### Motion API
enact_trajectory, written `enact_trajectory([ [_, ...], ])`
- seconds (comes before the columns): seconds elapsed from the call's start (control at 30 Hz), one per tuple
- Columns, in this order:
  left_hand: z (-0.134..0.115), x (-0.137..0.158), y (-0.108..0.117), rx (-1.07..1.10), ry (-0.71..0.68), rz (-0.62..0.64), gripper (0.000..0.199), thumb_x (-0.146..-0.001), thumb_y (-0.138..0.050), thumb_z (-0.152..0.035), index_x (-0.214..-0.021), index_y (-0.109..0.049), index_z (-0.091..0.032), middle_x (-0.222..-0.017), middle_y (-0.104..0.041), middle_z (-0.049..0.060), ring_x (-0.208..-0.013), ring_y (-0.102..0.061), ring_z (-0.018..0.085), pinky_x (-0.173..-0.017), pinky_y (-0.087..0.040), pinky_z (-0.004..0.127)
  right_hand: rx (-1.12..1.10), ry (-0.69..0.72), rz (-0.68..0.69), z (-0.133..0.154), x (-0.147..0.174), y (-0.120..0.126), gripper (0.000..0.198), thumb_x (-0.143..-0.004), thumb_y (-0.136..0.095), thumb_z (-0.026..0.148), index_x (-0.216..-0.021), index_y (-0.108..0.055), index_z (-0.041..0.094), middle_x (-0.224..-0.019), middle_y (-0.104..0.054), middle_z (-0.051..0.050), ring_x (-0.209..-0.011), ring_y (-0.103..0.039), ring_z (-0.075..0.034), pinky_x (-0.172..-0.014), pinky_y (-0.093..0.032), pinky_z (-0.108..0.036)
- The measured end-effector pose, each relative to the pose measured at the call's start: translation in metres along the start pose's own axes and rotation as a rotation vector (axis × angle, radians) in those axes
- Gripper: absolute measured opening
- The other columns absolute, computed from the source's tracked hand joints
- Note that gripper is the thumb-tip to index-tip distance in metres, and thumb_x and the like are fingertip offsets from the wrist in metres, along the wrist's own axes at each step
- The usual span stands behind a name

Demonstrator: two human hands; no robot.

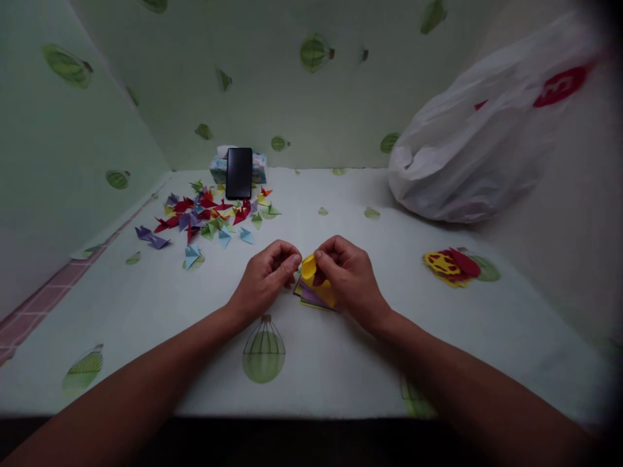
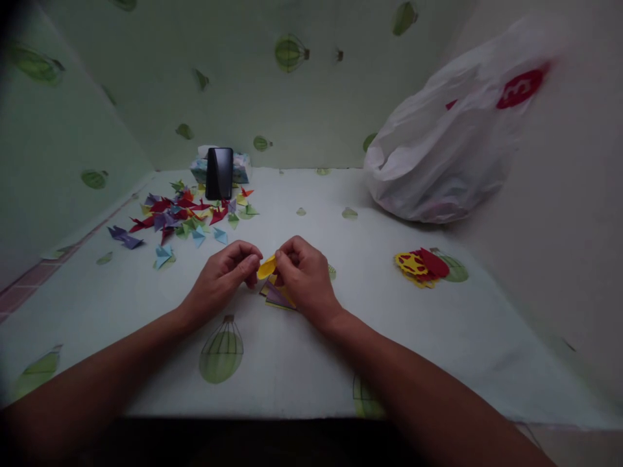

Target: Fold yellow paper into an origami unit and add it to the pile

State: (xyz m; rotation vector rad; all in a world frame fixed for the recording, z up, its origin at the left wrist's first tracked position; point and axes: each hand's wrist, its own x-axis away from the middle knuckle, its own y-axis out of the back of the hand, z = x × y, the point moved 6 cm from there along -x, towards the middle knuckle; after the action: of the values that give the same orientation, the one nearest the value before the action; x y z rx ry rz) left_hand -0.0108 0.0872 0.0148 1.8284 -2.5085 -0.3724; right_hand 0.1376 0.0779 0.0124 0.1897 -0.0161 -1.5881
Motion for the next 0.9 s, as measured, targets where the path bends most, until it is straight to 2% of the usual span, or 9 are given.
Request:
enact_trajectory([
  [0.13, 0.001, 0.003, -0.002, -0.005, 0.028, -0.019, 0.022, -0.087, -0.064, -0.038, -0.085, -0.058, -0.017, -0.071, -0.057, -0.002, -0.060, -0.054, 0.010, -0.055, -0.045, 0.021, 0.290, 0.244, -0.011, 0.013, 0.007, -0.003, 0.014, -0.088, -0.054, 0.023, -0.075, -0.053, 0.019, -0.062, -0.055, 0.002, -0.052, -0.051, -0.010, -0.051, -0.039, -0.024],
  [0.23, 0.001, 0.004, -0.002, -0.049, 0.054, -0.033, 0.020, -0.083, -0.066, -0.035, -0.083, -0.058, -0.017, -0.071, -0.057, -0.001, -0.063, -0.053, 0.011, -0.056, -0.044, 0.022, 0.418, 0.423, -0.034, 0.021, 0.013, -0.006, 0.014, -0.089, -0.052, 0.020, -0.075, -0.052, 0.020, -0.064, -0.055, 0.002, -0.055, -0.047, -0.009, -0.054, -0.037, -0.024],
  [0.37, 0.001, 0.004, -0.003, -0.066, 0.057, -0.035, 0.018, -0.082, -0.066, -0.033, -0.082, -0.058, -0.017, -0.070, -0.056, -0.002, -0.062, -0.052, 0.011, -0.056, -0.044, 0.023, 0.454, 0.505, -0.058, 0.024, 0.016, -0.006, 0.015, -0.089, -0.052, 0.018, -0.074, -0.052, 0.019, -0.064, -0.056, 0.003, -0.055, -0.048, -0.009, -0.055, -0.037, -0.024],
  [0.47, 0.002, 0.004, -0.003, -0.081, 0.029, -0.044, 0.017, -0.083, -0.066, -0.033, -0.082, -0.058, -0.017, -0.070, -0.057, -0.001, -0.062, -0.053, 0.011, -0.056, -0.044, 0.023, 0.425, 0.442, -0.051, 0.020, 0.014, -0.006, 0.014, -0.088, -0.054, 0.019, -0.074, -0.053, 0.019, -0.064, -0.056, 0.003, -0.054, -0.048, -0.009, -0.054, -0.037, -0.024],
  [0.6, -0.005, 0.005, -0.002, -0.126, -0.078, -0.052, 0.022, -0.085, -0.067, -0.038, -0.090, -0.059, -0.018, -0.077, -0.058, 0.000, -0.068, -0.055, 0.012, -0.059, -0.047, 0.024, 0.257, 0.241, -0.099, 0.011, 0.008, 0.002, 0.014, -0.087, -0.056, 0.022, -0.074, -0.054, 0.020, -0.061, -0.058, 0.003, -0.053, -0.054, -0.011, -0.052, -0.040, -0.023],
  [0.73, -0.011, 0.008, -0.006, -0.195, -0.190, -0.026, 0.038, -0.073, -0.081, -0.035, -0.100, -0.059, -0.019, -0.096, -0.058, 0.002, -0.074, -0.059, 0.012, -0.061, -0.051, 0.023, -0.043, 0.066, -0.157, 0.005, 0.005, 0.009, 0.015, -0.087, -0.060, 0.029, -0.076, -0.054, 0.020, -0.061, -0.063, 0.003, -0.052, -0.063, -0.012, -0.052, -0.048, -0.024],
  [0.77, -0.011, 0.008, -0.007, -0.211, -0.206, -0.027, 0.038, -0.073, -0.081, -0.033, -0.100, -0.059, -0.019, -0.099, -0.057, 0.002, -0.074, -0.060, 0.012, -0.061, -0.052, 0.023, -0.118, 0.038, -0.154, 0.004, 0.005, 0.008, 0.016, -0.086, -0.062, 0.030, -0.076, -0.053, 0.020, -0.061, -0.063, 0.003, -0.052, -0.064, -0.013, -0.052, -0.049, -0.024],
  [0.87, -0.009, 0.008, -0.003, -0.205, -0.239, -0.104, 0.016, -0.085, -0.069, -0.028, -0.094, -0.059, -0.019, -0.094, -0.057, 0.001, -0.070, -0.060, 0.009, -0.063, -0.053, 0.023, -0.275, -0.019, -0.119, 0.001, 0.007, 0.004, 0.018, -0.085, -0.065, 0.031, -0.077, -0.053, 0.020, -0.061, -0.064, 0.004, -0.051, -0.065, -0.012, -0.053, -0.051, -0.025],
  [0.9, -0.007, 0.008, -0.001, -0.191, -0.233, -0.128, 0.014, -0.087, -0.068, -0.027, -0.093, -0.059, -0.019, -0.093, -0.057, 0.001, -0.068, -0.060, 0.009, -0.061, -0.052, 0.022, -0.313, -0.038, -0.100, -0.001, 0.008, 0.001, 0.019, -0.085, -0.065, 0.031, -0.076, -0.053, 0.020, -0.061, -0.064, 0.004, -0.051, -0.065, -0.012, -0.053, -0.052, -0.025],
])
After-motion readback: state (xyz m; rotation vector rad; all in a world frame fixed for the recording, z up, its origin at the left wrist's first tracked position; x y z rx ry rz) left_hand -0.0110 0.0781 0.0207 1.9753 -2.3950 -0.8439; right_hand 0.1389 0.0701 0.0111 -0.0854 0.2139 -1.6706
